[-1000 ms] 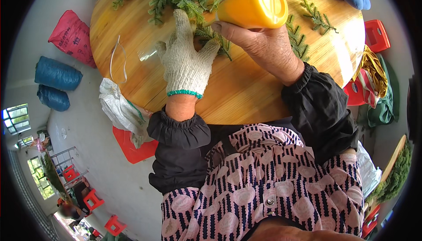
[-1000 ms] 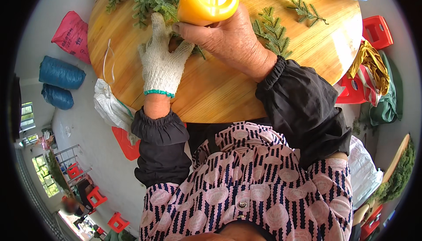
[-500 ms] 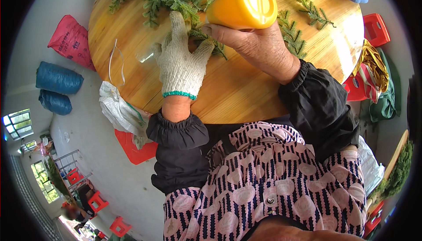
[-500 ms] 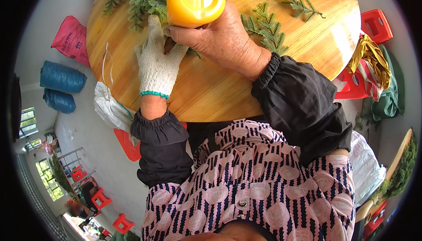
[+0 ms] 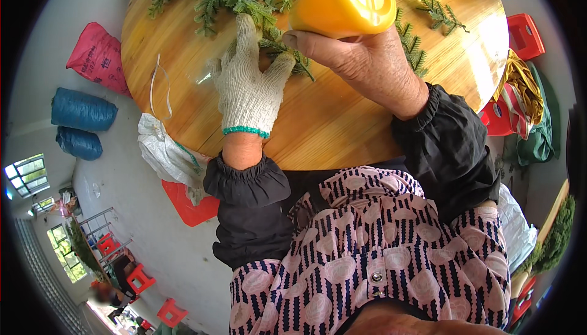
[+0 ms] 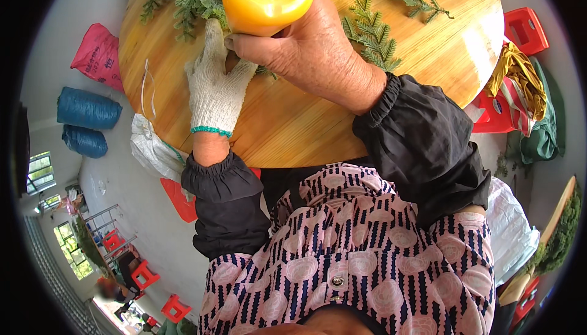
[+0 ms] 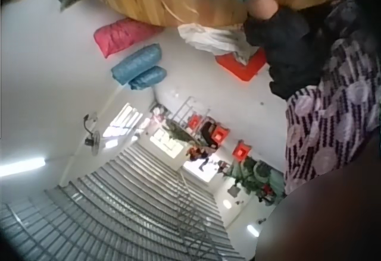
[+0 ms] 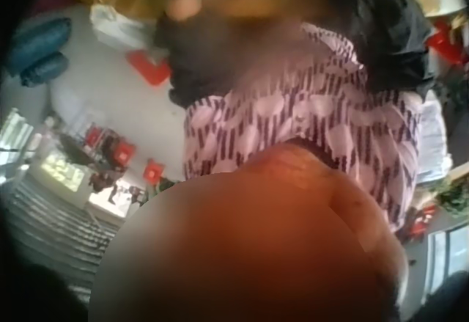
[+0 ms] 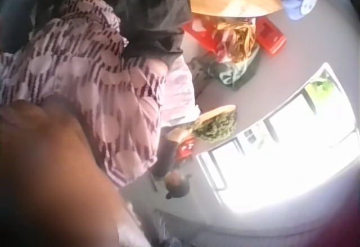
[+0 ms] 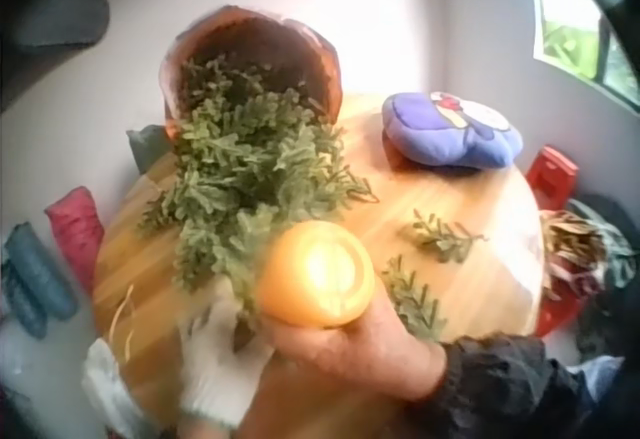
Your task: Applying glue from a squeeze bottle to plastic foliage parts on a work table.
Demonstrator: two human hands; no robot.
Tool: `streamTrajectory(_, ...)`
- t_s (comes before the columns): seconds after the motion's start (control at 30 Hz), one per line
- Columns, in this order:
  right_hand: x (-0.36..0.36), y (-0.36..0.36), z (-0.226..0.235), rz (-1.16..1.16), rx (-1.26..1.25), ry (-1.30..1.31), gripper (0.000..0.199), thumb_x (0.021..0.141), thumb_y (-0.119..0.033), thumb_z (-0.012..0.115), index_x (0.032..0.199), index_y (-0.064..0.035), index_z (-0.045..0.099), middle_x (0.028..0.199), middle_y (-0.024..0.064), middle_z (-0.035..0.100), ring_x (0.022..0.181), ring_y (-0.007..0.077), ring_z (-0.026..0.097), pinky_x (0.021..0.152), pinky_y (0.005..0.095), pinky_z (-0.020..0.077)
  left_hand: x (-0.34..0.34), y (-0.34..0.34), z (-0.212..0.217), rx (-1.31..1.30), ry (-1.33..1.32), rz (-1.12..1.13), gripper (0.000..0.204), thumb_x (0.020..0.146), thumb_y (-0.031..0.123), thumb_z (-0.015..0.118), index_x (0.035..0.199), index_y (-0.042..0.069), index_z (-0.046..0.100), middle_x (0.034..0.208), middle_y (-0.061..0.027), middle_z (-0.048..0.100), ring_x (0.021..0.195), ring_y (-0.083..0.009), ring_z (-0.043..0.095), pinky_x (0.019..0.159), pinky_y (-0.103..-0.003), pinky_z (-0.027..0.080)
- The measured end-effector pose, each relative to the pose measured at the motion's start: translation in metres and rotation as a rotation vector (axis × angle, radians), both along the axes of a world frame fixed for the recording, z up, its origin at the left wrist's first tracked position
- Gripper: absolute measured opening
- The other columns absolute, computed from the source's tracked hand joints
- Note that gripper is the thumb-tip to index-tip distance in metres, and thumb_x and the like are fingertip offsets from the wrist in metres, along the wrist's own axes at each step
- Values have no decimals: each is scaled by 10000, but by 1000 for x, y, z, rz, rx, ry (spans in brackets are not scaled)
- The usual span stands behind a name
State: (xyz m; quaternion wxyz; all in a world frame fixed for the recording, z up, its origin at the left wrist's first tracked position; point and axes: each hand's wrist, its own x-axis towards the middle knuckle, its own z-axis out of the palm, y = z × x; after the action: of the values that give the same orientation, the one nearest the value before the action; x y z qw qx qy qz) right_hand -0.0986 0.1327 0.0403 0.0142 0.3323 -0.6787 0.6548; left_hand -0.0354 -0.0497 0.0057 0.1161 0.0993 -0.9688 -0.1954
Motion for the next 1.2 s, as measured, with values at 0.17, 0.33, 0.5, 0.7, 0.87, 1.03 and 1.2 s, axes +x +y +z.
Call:
streamTrajectory(0.17,1,4,-7,16,-63,-125,270,826,-100,864,1031,-28,706,945,17,722,857,113,688,748,276,551,0,-1,-7,-44,23,-18,862,883,391,735,1577,49,355,1269,-249,638,1218,-398,582,1177,-578,275)
streamTrajectory(0.33,0,8,2,-2,-33,-111,245,822,-92,864,1009,-29,719,932,20,723,848,107,687,742,270,548,3,-3,-8,-61,75,-37,832,884,390,732,1582,110,376,1291,-251,619,1244,-427,556,1189,-579,271)
streamTrajectory(0.5,-15,8,-1,146,-183,72,552,827,-28,821,1324,-18,582,1224,83,677,1126,193,640,963,332,518,2,-2,-6,-39,33,-34,800,881,383,735,1563,110,415,1225,-227,645,1220,-410,565,1173,-576,289)
streamTrajectory(0.7,-11,12,-1,121,-164,144,550,833,-45,827,1322,-22,576,1218,86,677,1108,185,646,953,334,524,4,-1,-6,-85,62,-34,773,889,362,735,1559,128,427,1190,-200,666,1230,-387,563,1179,-595,271)
streamTrajectory(0.87,-4,20,-10,66,-91,144,513,833,-39,827,1295,-33,603,1194,76,681,1080,182,652,939,335,528,6,-1,-10,-127,86,-43,750,908,340,717,1564,136,417,1233,-177,668,1270,-387,543,1194,-629,235)
streamTrajectory(1.03,-2,27,-8,77,-98,89,476,831,-24,822,1265,-46,630,1173,68,685,1067,184,655,929,334,529,8,0,-6,-154,91,-76,710,920,290,691,1558,136,418,1284,-144,664,1278,-388,532,1163,-673,249)
streamTrajectory(1.2,5,31,-3,33,67,118,487,840,-29,816,1288,-44,624,1188,74,684,1081,194,655,943,339,524,8,-2,-12,-210,126,-78,702,926,289,678,1557,135,413,1271,-152,670,1281,-387,530,1151,-670,266)
